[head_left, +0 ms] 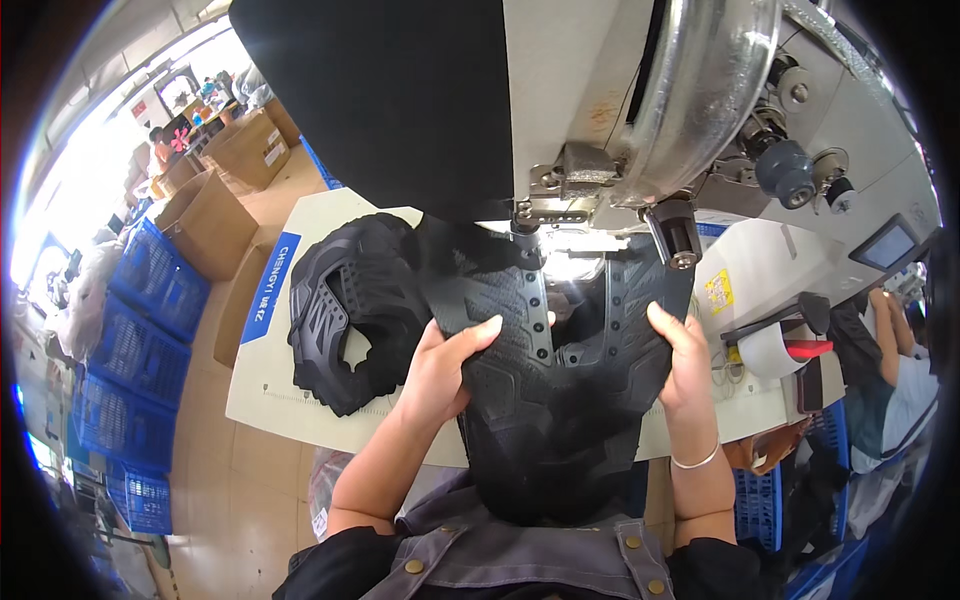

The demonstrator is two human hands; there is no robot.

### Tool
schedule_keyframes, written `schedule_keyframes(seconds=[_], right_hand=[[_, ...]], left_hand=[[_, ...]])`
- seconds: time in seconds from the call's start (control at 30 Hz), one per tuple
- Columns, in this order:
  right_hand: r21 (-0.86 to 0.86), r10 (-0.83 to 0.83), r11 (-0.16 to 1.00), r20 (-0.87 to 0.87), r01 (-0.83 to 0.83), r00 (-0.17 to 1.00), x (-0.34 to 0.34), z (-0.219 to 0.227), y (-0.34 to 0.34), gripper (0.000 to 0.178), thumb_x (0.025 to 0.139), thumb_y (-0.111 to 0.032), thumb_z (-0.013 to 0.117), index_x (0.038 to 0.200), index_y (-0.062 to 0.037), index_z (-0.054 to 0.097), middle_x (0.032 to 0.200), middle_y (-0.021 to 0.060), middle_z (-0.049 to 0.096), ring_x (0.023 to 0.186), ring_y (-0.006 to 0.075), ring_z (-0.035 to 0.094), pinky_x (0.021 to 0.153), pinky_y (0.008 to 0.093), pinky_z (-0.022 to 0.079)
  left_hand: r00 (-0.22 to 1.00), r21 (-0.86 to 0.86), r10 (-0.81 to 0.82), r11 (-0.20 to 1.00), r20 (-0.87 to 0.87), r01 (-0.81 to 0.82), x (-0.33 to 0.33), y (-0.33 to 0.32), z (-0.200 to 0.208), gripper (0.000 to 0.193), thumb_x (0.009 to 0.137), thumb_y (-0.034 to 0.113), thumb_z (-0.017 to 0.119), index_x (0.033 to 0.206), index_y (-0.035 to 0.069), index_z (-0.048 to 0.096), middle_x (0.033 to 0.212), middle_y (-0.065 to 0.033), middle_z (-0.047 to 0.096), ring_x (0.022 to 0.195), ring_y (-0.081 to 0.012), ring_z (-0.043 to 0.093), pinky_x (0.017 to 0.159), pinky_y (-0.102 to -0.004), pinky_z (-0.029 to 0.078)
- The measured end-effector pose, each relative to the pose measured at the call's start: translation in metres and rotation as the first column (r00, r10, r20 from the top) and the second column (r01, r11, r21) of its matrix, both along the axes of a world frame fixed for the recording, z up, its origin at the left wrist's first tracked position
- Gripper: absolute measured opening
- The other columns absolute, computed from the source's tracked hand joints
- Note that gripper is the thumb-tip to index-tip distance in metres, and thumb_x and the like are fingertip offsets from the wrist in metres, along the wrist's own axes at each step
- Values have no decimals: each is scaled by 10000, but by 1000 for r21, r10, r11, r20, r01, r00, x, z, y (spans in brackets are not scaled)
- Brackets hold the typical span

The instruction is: Stitching the components of a black shoe upper using a sewing machine.

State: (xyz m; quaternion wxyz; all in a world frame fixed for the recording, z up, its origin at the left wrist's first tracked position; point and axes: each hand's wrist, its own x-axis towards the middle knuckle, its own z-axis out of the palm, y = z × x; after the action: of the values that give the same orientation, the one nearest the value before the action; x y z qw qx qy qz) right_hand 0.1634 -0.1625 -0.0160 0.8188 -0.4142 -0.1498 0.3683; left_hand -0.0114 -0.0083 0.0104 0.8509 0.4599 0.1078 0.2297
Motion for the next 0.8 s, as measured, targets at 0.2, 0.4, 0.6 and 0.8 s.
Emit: schedule_keyframes(seconds=[0.2, 0.4, 0.6, 0.8], right_hand=[[63, 86, 994, -8, -85, 996, 1, 12, 2, 206, 832, -55, 483, 1009, 44, 517, 942, 130, 605, 804, 194, 613, 727, 299, 503], [75, 53, 995, 250, -73, 967, -10, 8, -7, 323, 819, -48, 463, 1118, 72, 452, 1032, 141, 573, 901, 174, 581, 817, 275, 460], [84, -23, 996, 275, 0, 961, -16, 7, -9, 358, 811, -31, 488, 1154, 59, 438, 1061, 124, 563, 928, 165, 569, 835, 275, 448], [72, -52, 997, 334, 30, 941, -15, 0, -10, 369, 823, -48, 493, 1173, 47, 428, 1059, 114, 561, 927, 157, 559, 838, 269, 436]], left_hand=[[1000, 24, -6, 1000, -14, 6, 8, 5, 7, 311, 827, 31, 423, 1096, -119, 463, 1012, -232, 573, 906, -277, 599, 777, -358, 503], [999, 91, 19, 996, -30, -16, 11, 4, 8, 328, 821, 31, 412, 1099, -137, 457, 986, -256, 577, 886, -299, 606, 774, -373, 509], [998, 124, 36, 992, -48, -30, 11, 7, 0, 325, 819, 36, 418, 1089, -139, 462, 973, -253, 583, 858, -299, 613, 760, -375, 513], [998, 78, 38, 996, -57, -33, 11, 3, 3, 311, 816, 33, 429, 1079, -128, 472, 956, -227, 594, 837, -276, 617, 743, -358, 514]])
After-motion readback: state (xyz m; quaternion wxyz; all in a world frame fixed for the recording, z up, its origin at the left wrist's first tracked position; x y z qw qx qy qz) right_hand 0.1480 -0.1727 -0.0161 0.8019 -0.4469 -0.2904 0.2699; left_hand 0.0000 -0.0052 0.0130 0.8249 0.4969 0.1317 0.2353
